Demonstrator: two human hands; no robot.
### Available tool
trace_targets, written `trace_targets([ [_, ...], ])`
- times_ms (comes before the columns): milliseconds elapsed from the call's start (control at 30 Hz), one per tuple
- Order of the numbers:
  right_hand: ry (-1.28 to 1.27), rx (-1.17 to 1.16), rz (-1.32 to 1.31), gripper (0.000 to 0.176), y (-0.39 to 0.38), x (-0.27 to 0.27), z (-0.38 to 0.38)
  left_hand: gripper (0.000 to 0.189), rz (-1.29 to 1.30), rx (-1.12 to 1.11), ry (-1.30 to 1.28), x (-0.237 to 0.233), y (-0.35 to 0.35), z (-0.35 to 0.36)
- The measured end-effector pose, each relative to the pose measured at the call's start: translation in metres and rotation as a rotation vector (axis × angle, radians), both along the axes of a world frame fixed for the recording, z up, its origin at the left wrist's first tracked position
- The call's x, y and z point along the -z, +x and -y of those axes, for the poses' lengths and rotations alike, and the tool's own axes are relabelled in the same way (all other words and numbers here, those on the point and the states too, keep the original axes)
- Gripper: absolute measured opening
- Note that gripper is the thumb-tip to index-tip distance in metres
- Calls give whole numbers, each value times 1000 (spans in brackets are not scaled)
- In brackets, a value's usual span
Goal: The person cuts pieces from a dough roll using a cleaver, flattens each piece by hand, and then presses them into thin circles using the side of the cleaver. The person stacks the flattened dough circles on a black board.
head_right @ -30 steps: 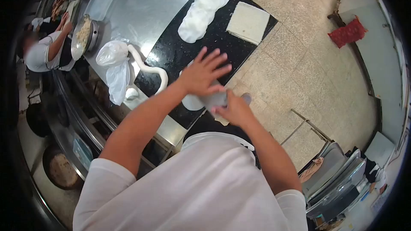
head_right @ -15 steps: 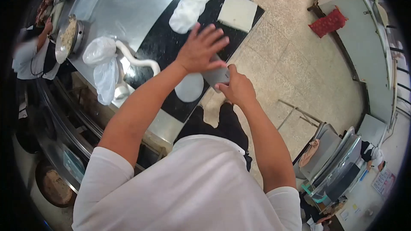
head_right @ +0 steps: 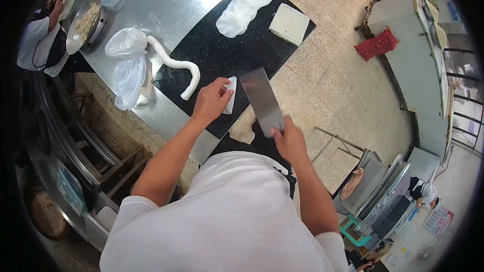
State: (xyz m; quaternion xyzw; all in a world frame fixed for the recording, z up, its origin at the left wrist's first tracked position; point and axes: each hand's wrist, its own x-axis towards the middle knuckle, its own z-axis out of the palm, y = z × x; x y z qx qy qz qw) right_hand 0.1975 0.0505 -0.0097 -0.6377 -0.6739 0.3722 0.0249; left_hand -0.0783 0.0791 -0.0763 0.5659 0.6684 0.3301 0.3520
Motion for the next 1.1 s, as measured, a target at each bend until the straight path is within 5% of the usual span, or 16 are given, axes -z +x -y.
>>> trace_targets([
  [133,178,-164,-121,39,-42,35,-76,29,28,-59,90,2,5,5],
  [233,-6,-348,-177,41,-62,53,-73,27,62,-103,229,-1,10,19],
  [467,-218,-632,-174,52,-8,52,-96,31,328,-305,7,-39,29,-5],
  [567,-272,-634,-162,46,32,43,-118,33,410,-399,149,-47,23,-65],
  [767,-204,-399,-239,35,82,7,-146,52,650,-592,-43,-26,-31,-140],
  [833,-76,-355,-436,31,90,7,-153,59,-188,-408,59,-23,-42,-127],
  [967,-1,64,-922,24,70,29,-177,63,-490,-529,238,-25,-36,-51],
  [1067,16,227,-1020,22,32,65,-203,57,-551,-570,331,-10,-30,15],
  [1100,-204,435,-956,21,21,71,-207,52,-509,-573,243,-3,-28,35],
])
